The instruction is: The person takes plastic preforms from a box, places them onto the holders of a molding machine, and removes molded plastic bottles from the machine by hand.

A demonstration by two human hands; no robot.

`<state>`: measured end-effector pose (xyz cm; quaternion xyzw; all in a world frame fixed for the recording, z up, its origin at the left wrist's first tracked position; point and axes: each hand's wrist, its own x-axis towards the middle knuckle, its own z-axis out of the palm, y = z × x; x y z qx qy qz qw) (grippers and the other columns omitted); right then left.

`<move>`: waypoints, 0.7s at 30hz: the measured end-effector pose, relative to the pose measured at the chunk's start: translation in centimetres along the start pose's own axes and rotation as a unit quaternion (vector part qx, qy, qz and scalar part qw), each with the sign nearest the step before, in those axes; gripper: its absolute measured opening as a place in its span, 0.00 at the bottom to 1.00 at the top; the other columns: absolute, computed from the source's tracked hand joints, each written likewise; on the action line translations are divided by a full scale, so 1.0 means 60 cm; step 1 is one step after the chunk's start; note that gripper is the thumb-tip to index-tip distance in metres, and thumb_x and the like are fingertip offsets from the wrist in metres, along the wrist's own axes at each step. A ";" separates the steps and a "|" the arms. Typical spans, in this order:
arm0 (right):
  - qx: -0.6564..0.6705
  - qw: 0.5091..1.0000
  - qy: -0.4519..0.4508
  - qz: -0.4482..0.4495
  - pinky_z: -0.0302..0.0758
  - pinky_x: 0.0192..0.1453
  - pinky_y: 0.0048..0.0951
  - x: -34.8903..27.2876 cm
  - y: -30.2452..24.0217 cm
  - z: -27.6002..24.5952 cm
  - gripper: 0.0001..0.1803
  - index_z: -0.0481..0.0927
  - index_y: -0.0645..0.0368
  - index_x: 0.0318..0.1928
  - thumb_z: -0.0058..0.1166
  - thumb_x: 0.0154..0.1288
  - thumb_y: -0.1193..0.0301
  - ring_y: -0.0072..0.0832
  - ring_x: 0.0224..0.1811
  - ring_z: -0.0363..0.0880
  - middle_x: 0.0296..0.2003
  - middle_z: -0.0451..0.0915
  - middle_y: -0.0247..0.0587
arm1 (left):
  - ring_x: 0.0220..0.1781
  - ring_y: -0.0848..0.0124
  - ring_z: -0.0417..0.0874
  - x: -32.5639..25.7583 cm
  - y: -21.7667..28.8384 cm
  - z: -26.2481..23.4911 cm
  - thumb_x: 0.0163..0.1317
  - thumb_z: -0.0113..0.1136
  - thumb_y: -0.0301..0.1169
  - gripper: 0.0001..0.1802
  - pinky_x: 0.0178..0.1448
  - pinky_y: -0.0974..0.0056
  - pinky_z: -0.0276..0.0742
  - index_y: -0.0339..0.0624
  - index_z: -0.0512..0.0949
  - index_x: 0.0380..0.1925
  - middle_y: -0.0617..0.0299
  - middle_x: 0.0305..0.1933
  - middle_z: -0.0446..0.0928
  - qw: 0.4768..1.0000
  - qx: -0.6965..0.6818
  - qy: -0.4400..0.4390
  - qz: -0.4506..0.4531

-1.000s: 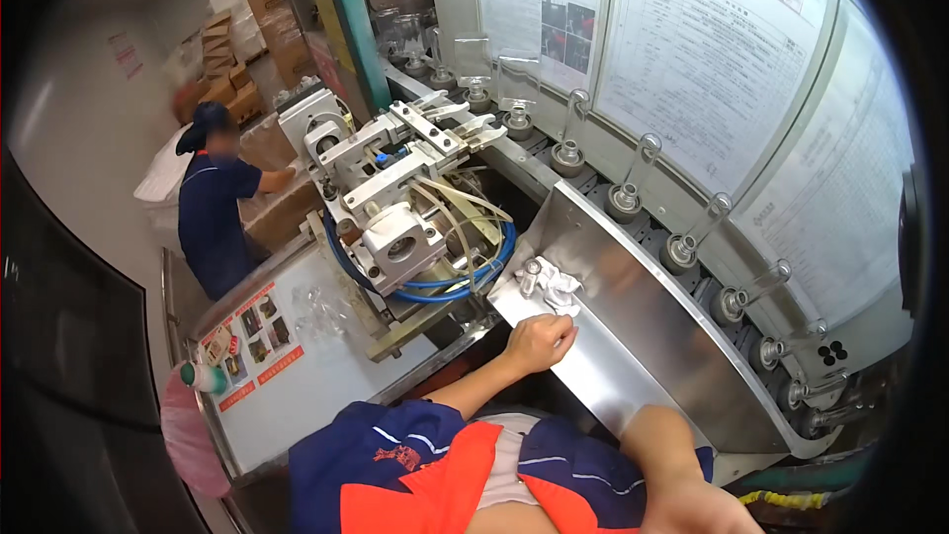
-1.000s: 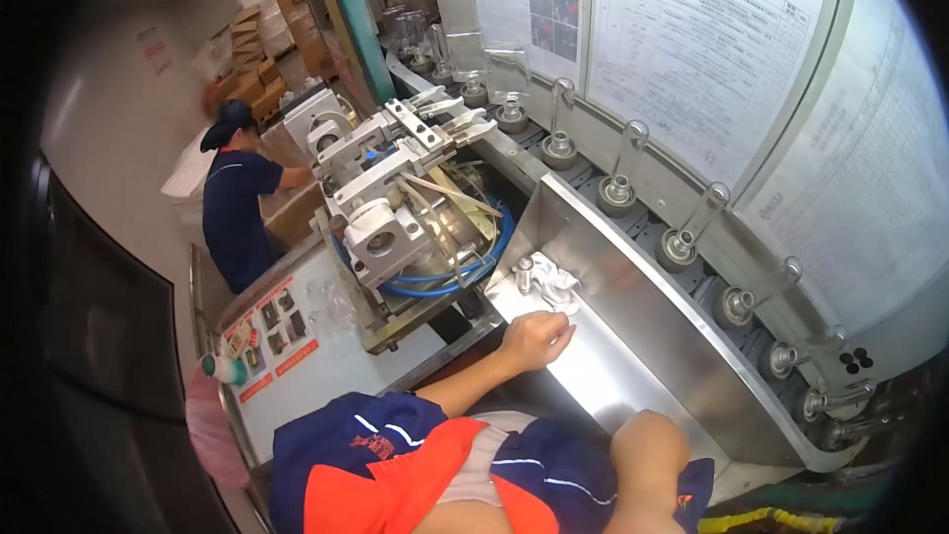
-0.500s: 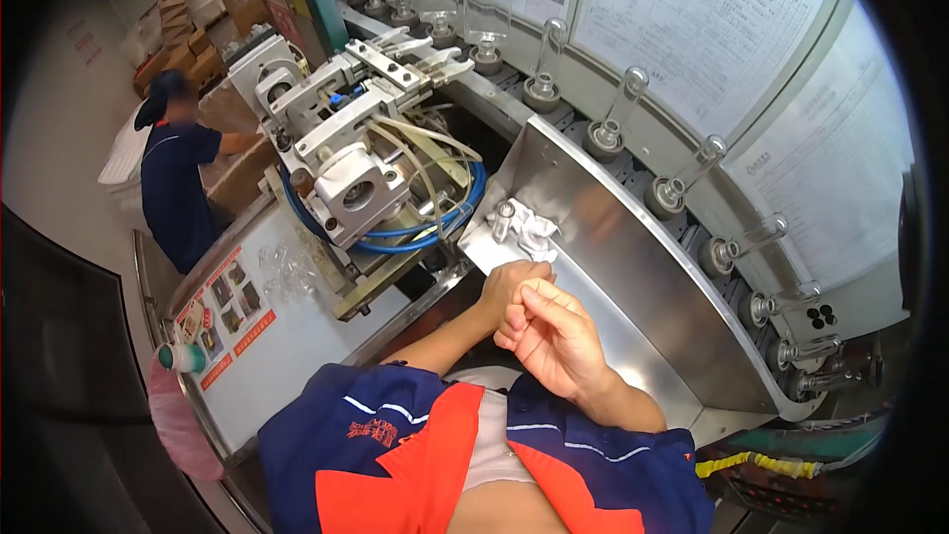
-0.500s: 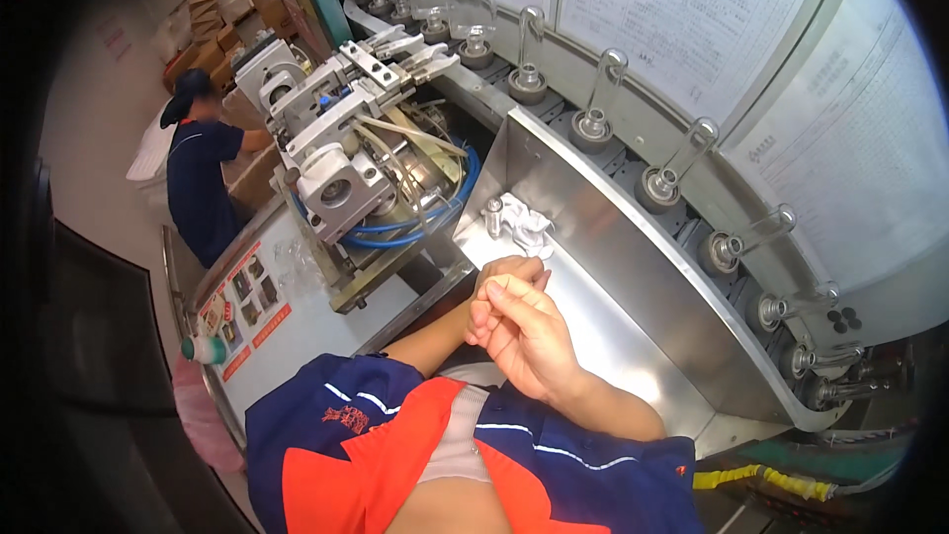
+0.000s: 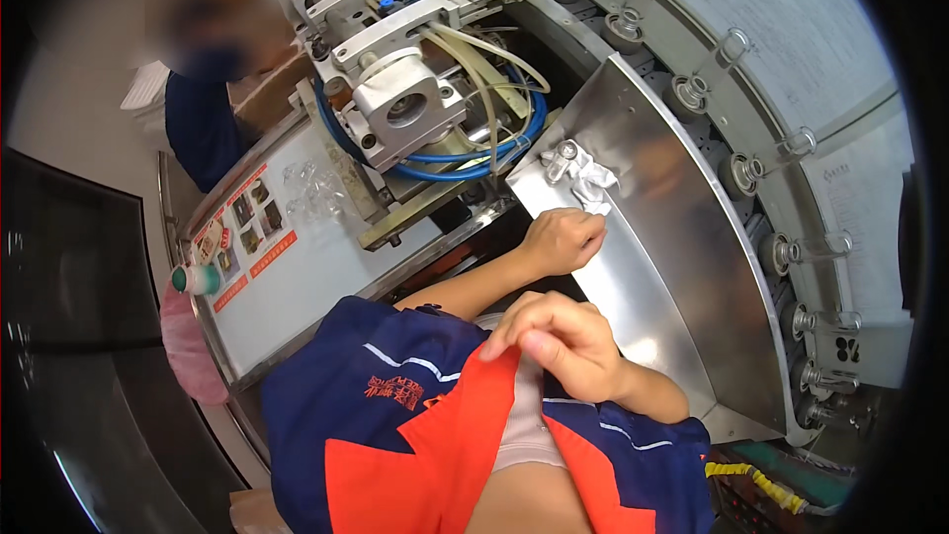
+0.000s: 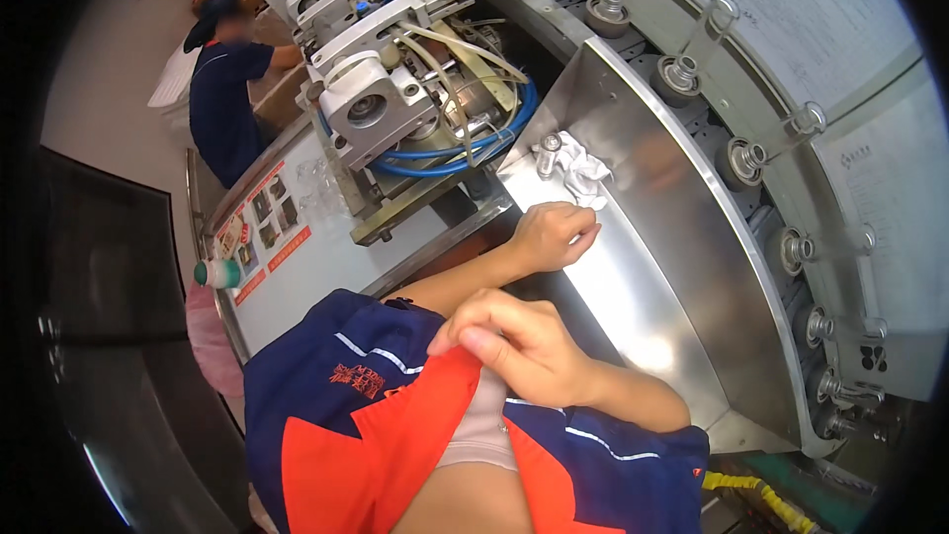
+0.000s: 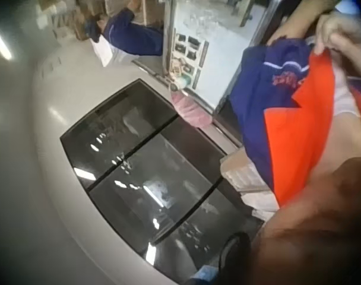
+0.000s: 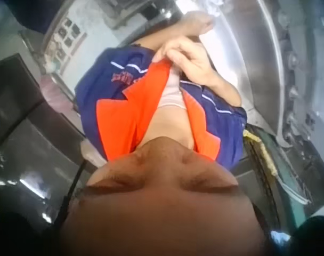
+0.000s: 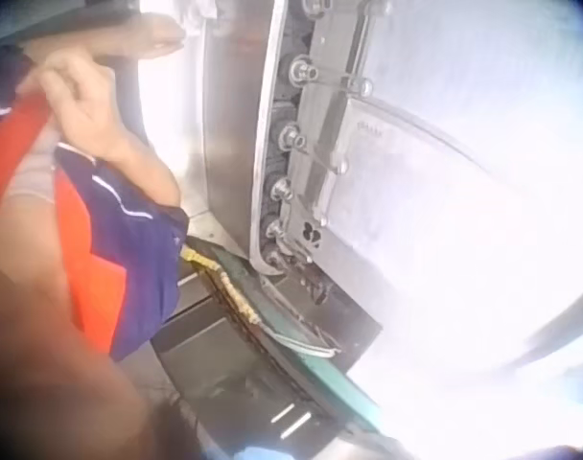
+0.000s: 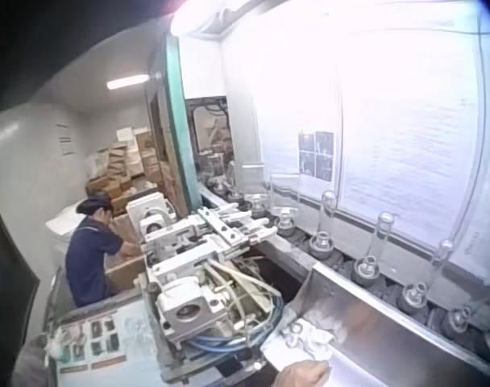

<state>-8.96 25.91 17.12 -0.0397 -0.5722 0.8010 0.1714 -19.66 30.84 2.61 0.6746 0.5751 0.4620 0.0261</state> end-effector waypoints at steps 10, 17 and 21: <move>-0.250 0.940 -0.175 -0.150 0.70 0.53 0.34 0.040 -0.008 0.021 0.13 0.74 0.70 0.44 0.46 0.58 0.81 0.37 0.44 0.72 0.50 0.78 0.49 | 0.22 0.58 0.75 -0.005 -0.001 0.000 0.51 0.58 0.29 0.07 0.27 0.55 0.72 0.43 0.70 0.20 0.59 0.17 0.71 1.000 -0.008 0.006 -0.004; -0.270 0.919 -0.258 -0.125 0.64 0.42 0.31 0.049 0.011 0.032 0.07 0.77 0.60 0.39 0.51 0.60 0.75 0.33 0.33 0.68 0.26 0.76 0.37 | 0.23 0.57 0.76 -0.006 -0.002 0.005 0.51 0.57 0.29 0.08 0.28 0.55 0.72 0.42 0.69 0.20 0.58 0.17 0.71 1.000 -0.024 -0.002 0.008; -0.335 0.918 -0.092 -0.193 0.61 0.32 0.32 0.041 0.007 0.003 0.06 0.77 0.60 0.32 0.58 0.51 0.75 0.32 0.25 0.66 0.21 0.73 0.36 | 0.23 0.57 0.76 -0.010 -0.003 0.003 0.51 0.57 0.29 0.08 0.28 0.54 0.72 0.42 0.69 0.20 0.58 0.17 0.71 1.000 -0.013 0.001 -0.008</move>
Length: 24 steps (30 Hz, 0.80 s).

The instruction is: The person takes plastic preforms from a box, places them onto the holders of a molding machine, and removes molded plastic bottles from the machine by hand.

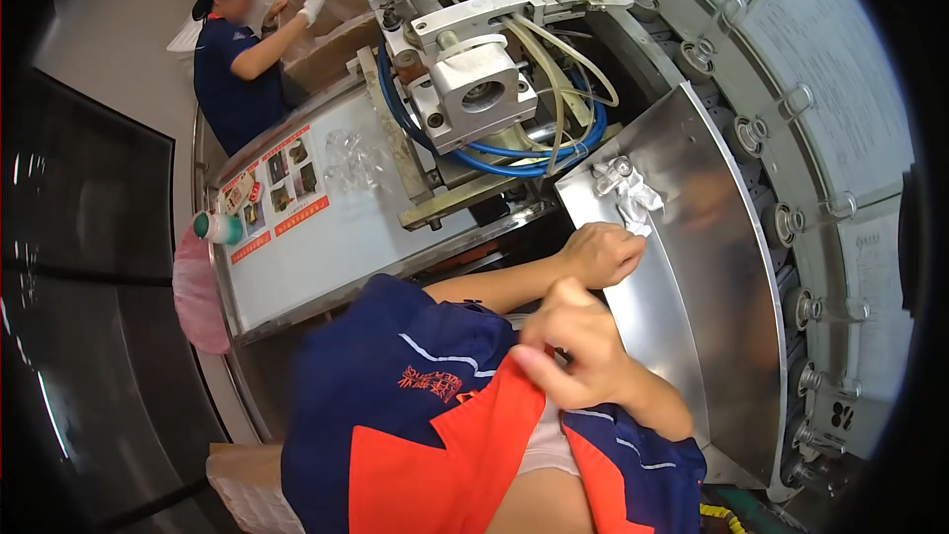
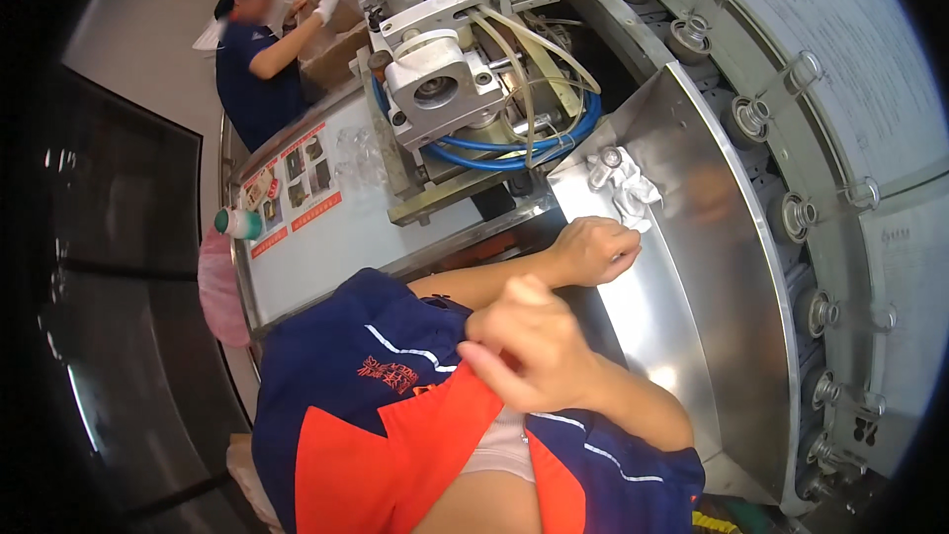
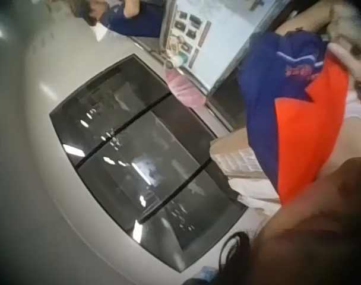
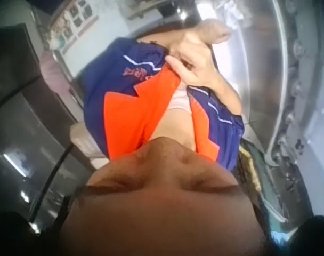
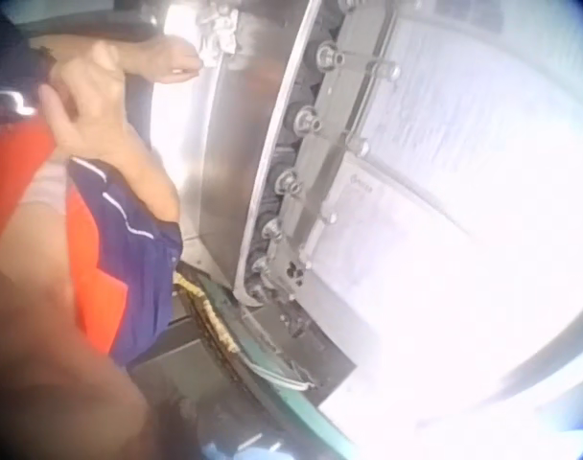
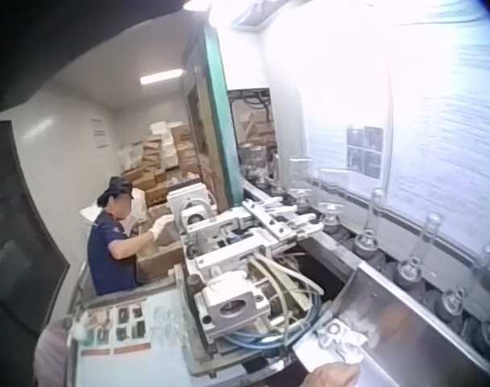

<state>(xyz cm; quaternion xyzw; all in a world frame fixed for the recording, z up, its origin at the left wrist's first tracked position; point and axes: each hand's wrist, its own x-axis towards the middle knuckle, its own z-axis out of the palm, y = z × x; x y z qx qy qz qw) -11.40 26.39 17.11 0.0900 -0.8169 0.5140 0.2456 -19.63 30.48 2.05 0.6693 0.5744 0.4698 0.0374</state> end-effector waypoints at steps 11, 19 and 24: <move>0.115 0.964 -0.182 -0.153 0.68 0.44 0.31 -0.012 -0.019 -0.016 0.14 0.81 0.64 0.39 0.56 0.51 0.73 0.31 0.40 0.75 0.44 0.81 0.38 | 0.22 0.58 0.76 0.002 0.002 0.005 0.51 0.57 0.29 0.08 0.27 0.55 0.72 0.42 0.69 0.20 0.59 0.17 0.71 1.000 0.002 0.007 0.004; 0.143 0.975 -0.133 -0.105 0.69 0.38 0.30 -0.015 -0.019 -0.022 0.09 0.81 0.63 0.35 0.60 0.50 0.77 0.32 0.32 0.75 0.34 0.81 0.37 | 0.22 0.60 0.76 0.008 0.009 0.000 0.50 0.60 0.28 0.08 0.25 0.58 0.71 0.44 0.70 0.19 0.60 0.17 0.73 1.000 0.023 0.007 0.003; 0.028 0.998 -0.052 -0.012 0.65 0.23 0.29 -0.018 0.004 -0.022 0.07 0.75 0.63 0.29 0.61 0.50 0.79 0.32 0.20 0.69 0.21 0.71 0.38 | 0.16 0.60 0.72 0.001 0.008 -0.005 0.54 0.62 0.34 0.14 0.21 0.57 0.68 0.45 0.70 0.15 0.60 0.12 0.67 0.998 0.058 0.008 0.004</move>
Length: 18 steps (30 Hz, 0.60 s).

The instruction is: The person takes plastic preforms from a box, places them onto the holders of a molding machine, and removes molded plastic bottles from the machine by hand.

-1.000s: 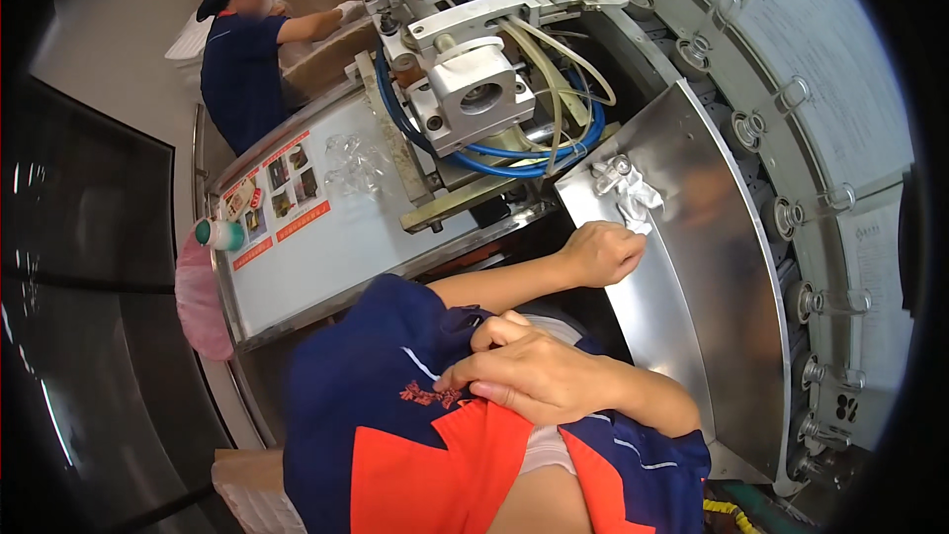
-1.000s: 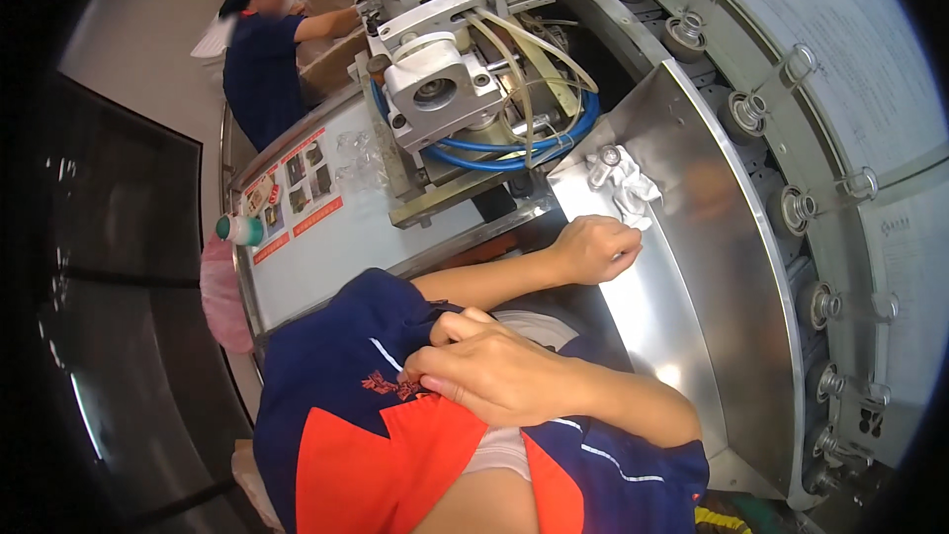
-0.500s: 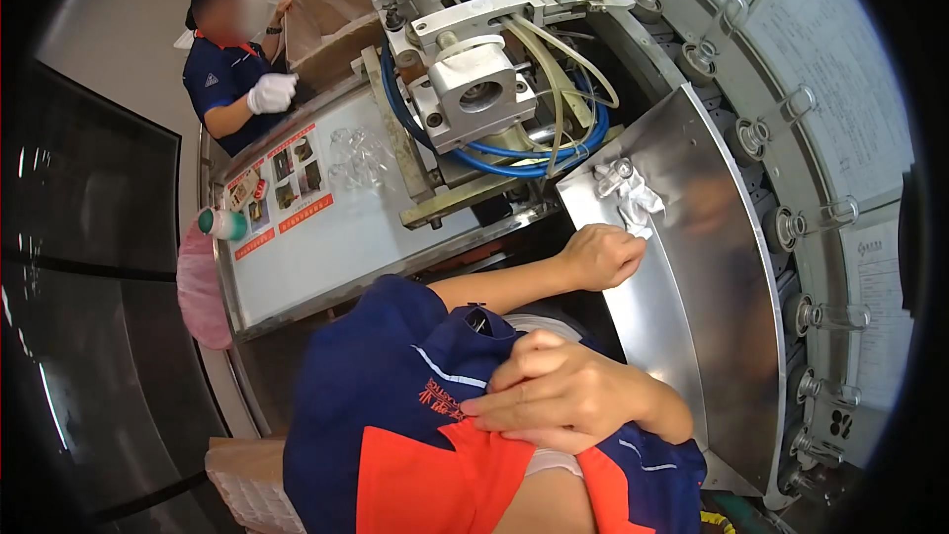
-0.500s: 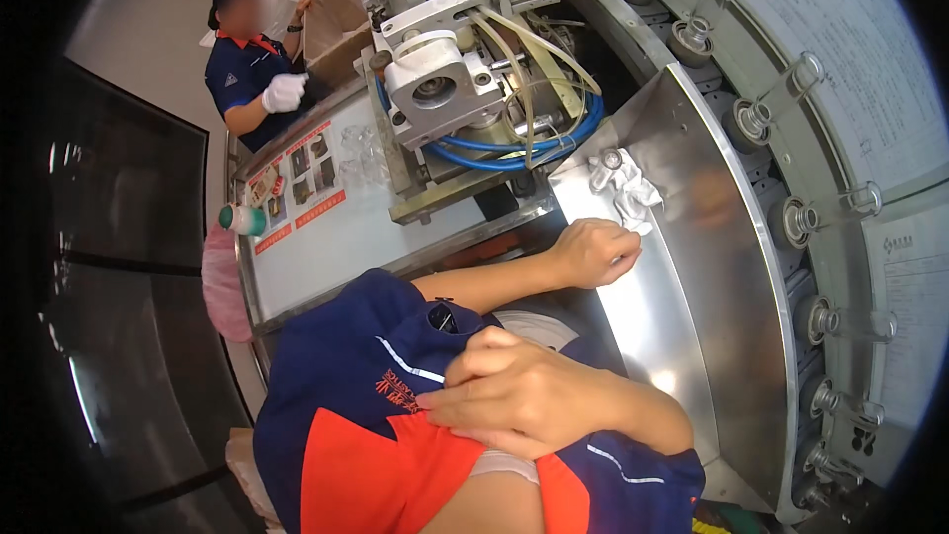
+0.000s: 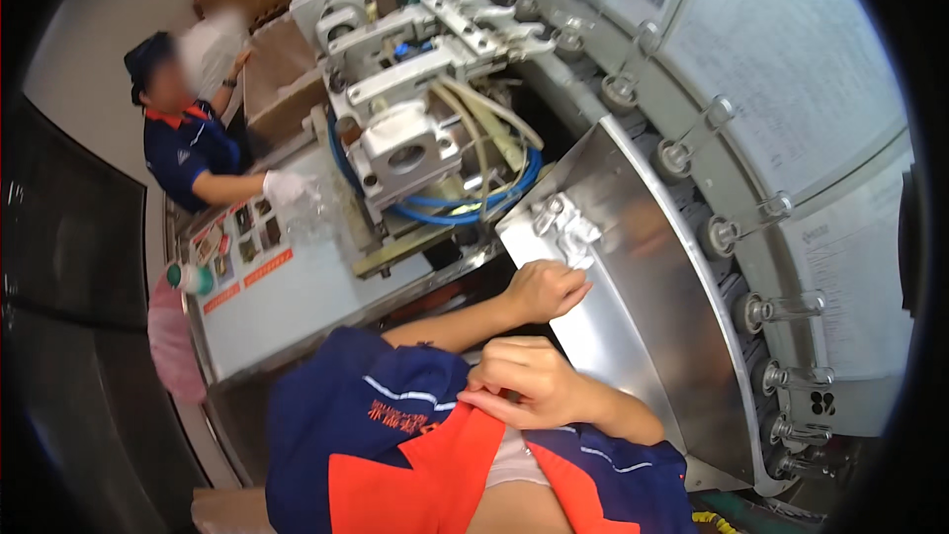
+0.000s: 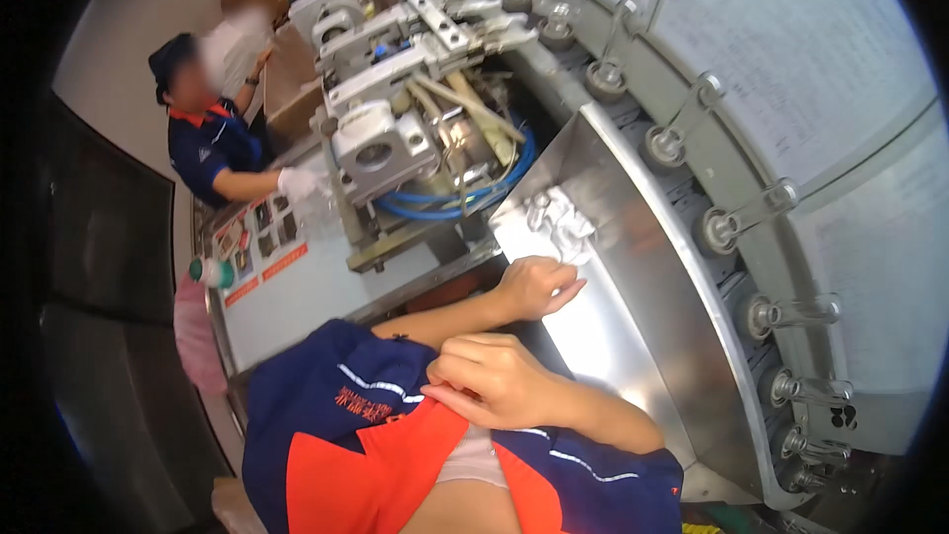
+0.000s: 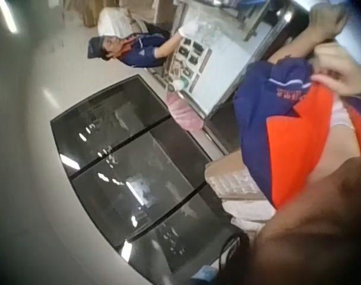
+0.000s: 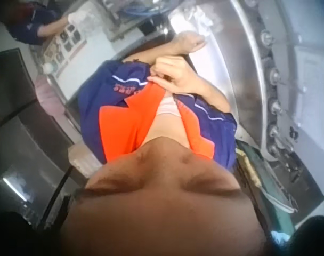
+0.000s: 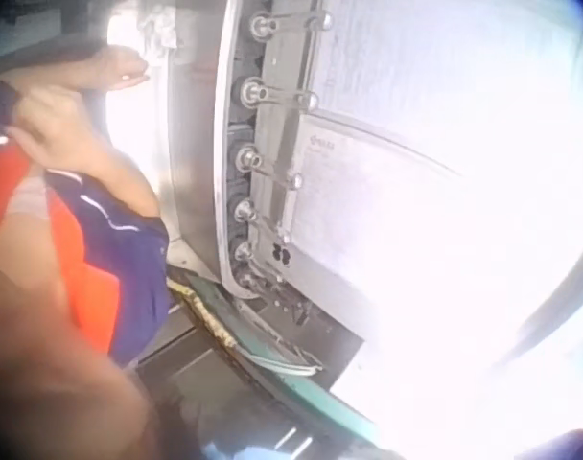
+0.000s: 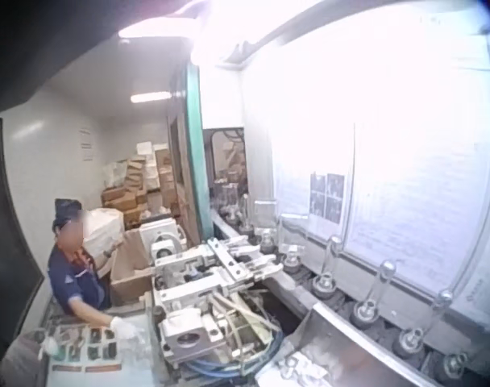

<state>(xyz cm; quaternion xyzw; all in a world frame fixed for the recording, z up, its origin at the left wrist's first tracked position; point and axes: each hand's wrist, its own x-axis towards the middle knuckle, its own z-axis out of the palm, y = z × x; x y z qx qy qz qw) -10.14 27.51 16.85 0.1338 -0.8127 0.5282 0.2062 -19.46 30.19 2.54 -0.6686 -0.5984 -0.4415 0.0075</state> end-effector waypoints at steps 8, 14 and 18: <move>-0.184 0.979 -0.064 0.064 0.67 0.41 0.38 -0.014 0.154 0.040 0.10 0.74 0.62 0.36 0.49 0.50 0.78 0.41 0.37 0.71 0.29 0.71 0.43 | 0.19 0.58 0.73 0.008 0.010 0.008 0.57 0.59 0.36 0.13 0.24 0.55 0.68 0.44 0.70 0.19 0.57 0.14 0.68 0.999 -0.023 0.013 0.035; -0.241 0.966 -0.078 0.043 0.67 0.41 0.34 -0.012 0.176 0.053 0.10 0.77 0.57 0.38 0.52 0.53 0.71 0.35 0.38 0.73 0.30 0.73 0.37 | 0.20 0.58 0.74 0.004 0.005 0.002 0.56 0.59 0.36 0.13 0.24 0.55 0.68 0.43 0.70 0.18 0.58 0.15 0.69 1.000 -0.015 0.002 0.013; -0.254 0.964 -0.081 0.025 0.67 0.41 0.33 -0.008 0.170 0.054 0.11 0.79 0.57 0.40 0.52 0.57 0.68 0.34 0.38 0.74 0.32 0.75 0.37 | 0.19 0.57 0.74 -0.001 0.004 0.003 0.54 0.60 0.35 0.13 0.25 0.56 0.69 0.43 0.70 0.17 0.57 0.15 0.70 0.999 -0.029 0.021 0.013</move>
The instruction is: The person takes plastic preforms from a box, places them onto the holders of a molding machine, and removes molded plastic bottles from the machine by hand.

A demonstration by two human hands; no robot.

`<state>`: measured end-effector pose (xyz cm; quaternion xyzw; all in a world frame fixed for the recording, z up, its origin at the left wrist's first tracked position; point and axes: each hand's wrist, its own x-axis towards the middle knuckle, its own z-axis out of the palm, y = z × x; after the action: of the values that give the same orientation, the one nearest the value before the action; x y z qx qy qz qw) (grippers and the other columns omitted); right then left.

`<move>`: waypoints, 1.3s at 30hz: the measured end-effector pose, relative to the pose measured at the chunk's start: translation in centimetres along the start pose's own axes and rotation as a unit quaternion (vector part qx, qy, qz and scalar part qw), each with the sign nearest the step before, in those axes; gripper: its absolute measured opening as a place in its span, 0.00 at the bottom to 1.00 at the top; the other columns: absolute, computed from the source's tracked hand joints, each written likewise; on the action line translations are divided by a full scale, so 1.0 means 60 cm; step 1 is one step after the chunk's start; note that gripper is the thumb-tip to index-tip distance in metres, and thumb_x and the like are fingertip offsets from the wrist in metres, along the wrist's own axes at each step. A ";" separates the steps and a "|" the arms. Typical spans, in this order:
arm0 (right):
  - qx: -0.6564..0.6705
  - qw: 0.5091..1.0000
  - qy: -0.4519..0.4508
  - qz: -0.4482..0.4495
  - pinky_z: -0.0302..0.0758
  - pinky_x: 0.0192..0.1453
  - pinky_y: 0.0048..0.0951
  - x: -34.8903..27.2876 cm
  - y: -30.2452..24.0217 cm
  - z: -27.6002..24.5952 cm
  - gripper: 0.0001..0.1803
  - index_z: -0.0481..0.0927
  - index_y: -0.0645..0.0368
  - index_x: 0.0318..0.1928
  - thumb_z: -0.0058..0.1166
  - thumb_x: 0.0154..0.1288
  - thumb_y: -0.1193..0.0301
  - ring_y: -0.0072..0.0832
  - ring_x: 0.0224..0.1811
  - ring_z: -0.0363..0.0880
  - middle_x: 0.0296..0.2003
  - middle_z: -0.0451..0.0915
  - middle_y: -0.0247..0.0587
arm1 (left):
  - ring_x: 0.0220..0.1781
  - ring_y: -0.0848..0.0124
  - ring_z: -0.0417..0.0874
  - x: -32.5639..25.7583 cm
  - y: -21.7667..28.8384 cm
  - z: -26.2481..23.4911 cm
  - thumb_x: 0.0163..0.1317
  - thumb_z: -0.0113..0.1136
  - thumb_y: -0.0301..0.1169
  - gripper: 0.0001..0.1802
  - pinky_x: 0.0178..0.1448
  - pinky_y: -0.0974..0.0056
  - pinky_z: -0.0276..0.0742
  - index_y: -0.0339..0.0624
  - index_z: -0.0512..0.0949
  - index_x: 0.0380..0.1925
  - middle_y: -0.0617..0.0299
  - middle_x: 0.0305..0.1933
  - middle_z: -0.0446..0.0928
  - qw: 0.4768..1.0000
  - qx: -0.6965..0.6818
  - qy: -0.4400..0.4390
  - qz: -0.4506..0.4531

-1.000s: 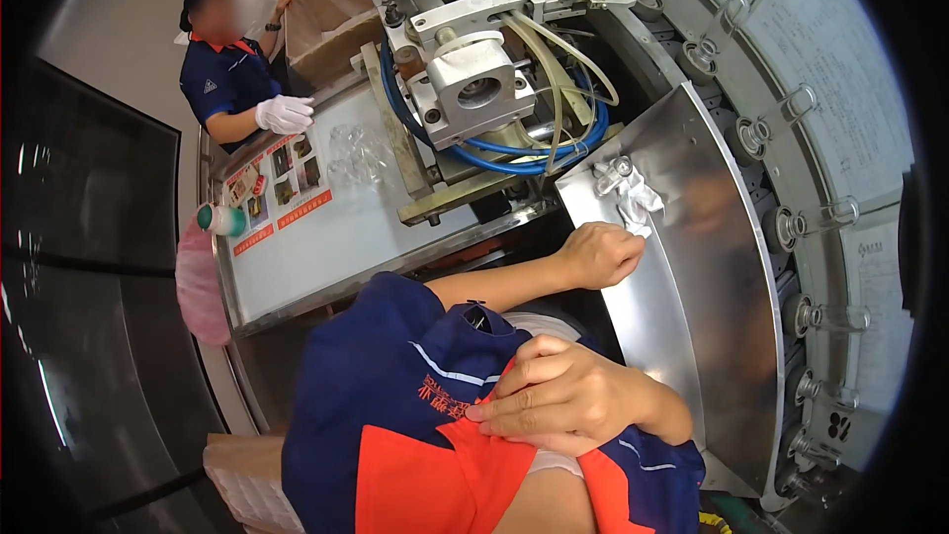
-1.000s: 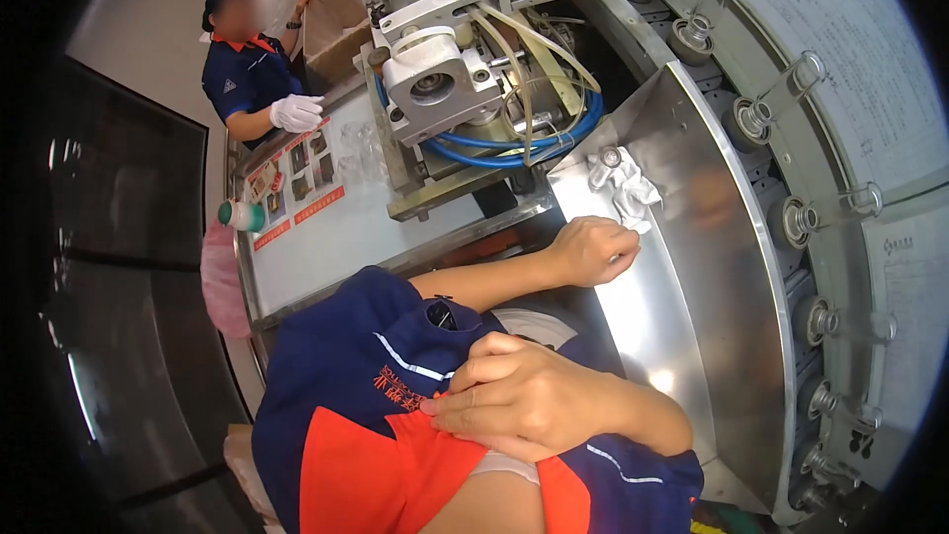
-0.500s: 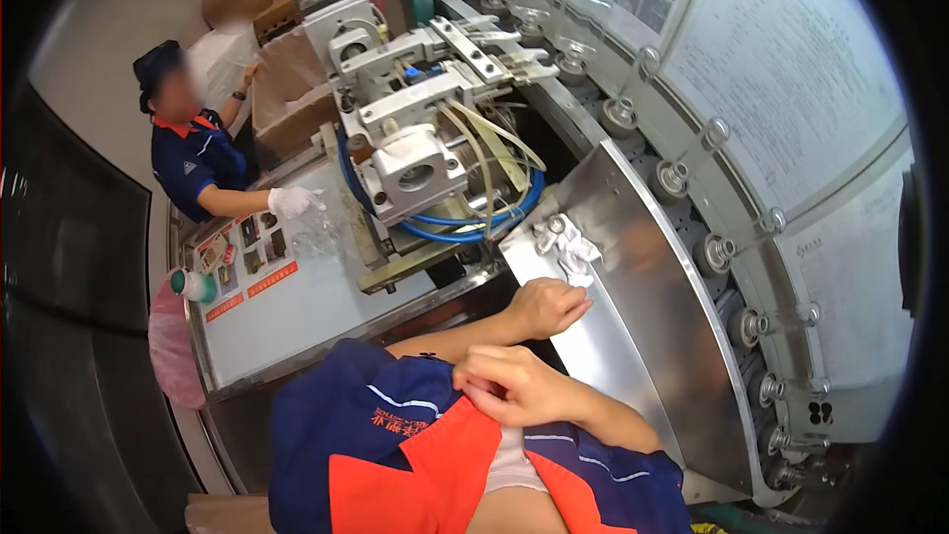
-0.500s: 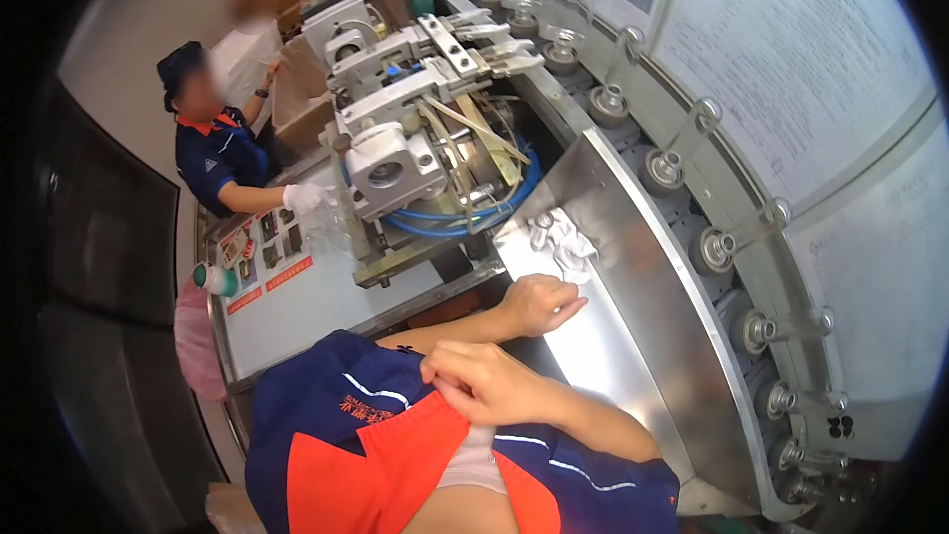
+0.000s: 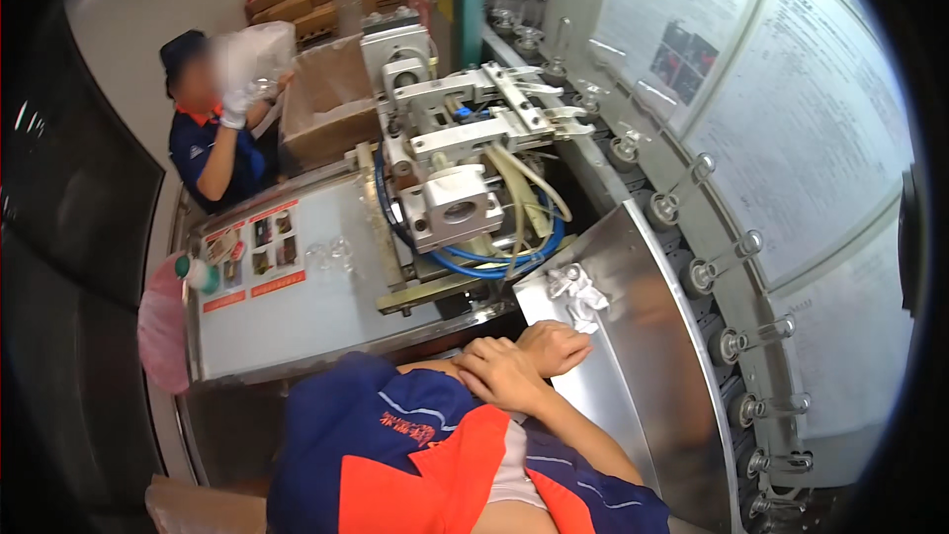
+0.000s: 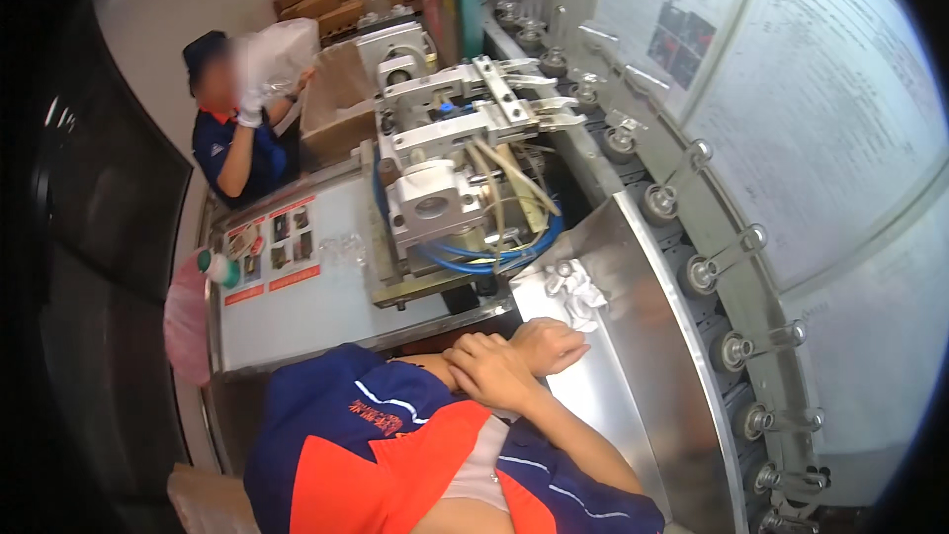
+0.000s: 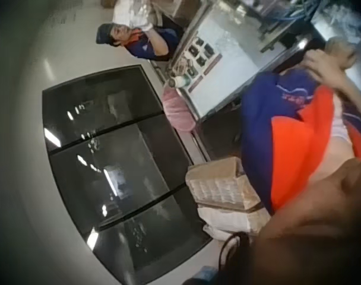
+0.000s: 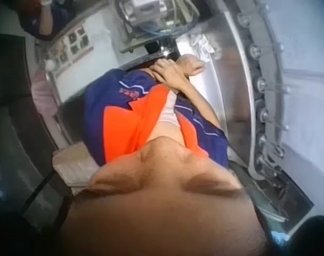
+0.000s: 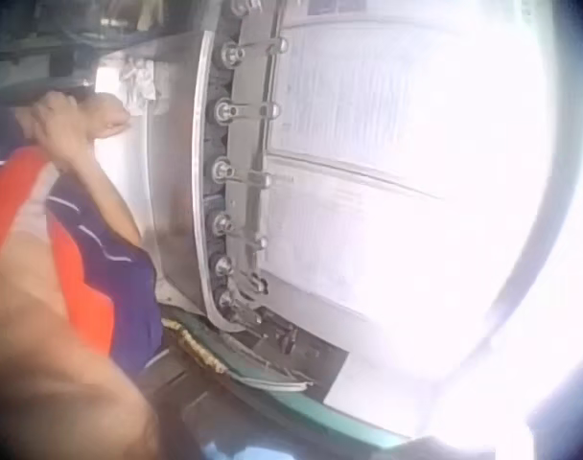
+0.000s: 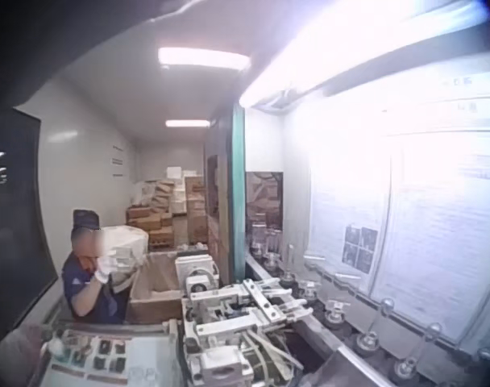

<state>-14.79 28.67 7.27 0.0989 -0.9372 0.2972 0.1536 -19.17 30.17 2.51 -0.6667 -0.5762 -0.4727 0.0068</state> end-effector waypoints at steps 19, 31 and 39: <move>-0.248 0.741 0.557 0.281 0.72 0.32 0.33 0.005 -0.033 -0.271 0.11 0.72 0.65 0.38 0.57 0.55 0.80 0.35 0.26 0.77 0.24 0.77 0.44 | 0.16 0.79 0.65 0.199 0.039 -0.146 0.56 0.62 0.24 0.09 0.21 0.72 0.62 0.39 0.70 0.28 0.67 0.17 0.68 0.937 -0.153 0.310 -0.054; -0.249 0.688 0.506 0.456 0.70 0.46 0.43 0.016 -0.002 -0.313 0.28 0.59 0.65 0.51 0.59 0.52 0.76 0.49 0.41 0.77 0.35 0.79 0.54 | 0.45 0.54 0.75 0.353 -0.020 -0.144 0.45 0.66 0.25 0.32 0.52 0.54 0.67 0.38 0.60 0.50 0.56 0.34 0.78 0.971 0.037 0.217 -0.090; -0.249 0.655 0.512 0.497 0.71 0.43 0.42 0.031 0.007 -0.332 0.36 0.58 0.58 0.56 0.63 0.48 0.73 0.46 0.40 0.80 0.37 0.82 0.41 | 0.44 0.54 0.77 0.377 -0.033 -0.126 0.38 0.72 0.28 0.40 0.54 0.54 0.66 0.38 0.59 0.52 0.57 0.35 0.81 0.969 -0.054 0.174 -0.166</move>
<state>-12.07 40.54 23.16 -0.5915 -0.6582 0.0888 0.4572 -27.90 43.90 20.08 -0.4687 -0.6422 -0.6065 -0.0080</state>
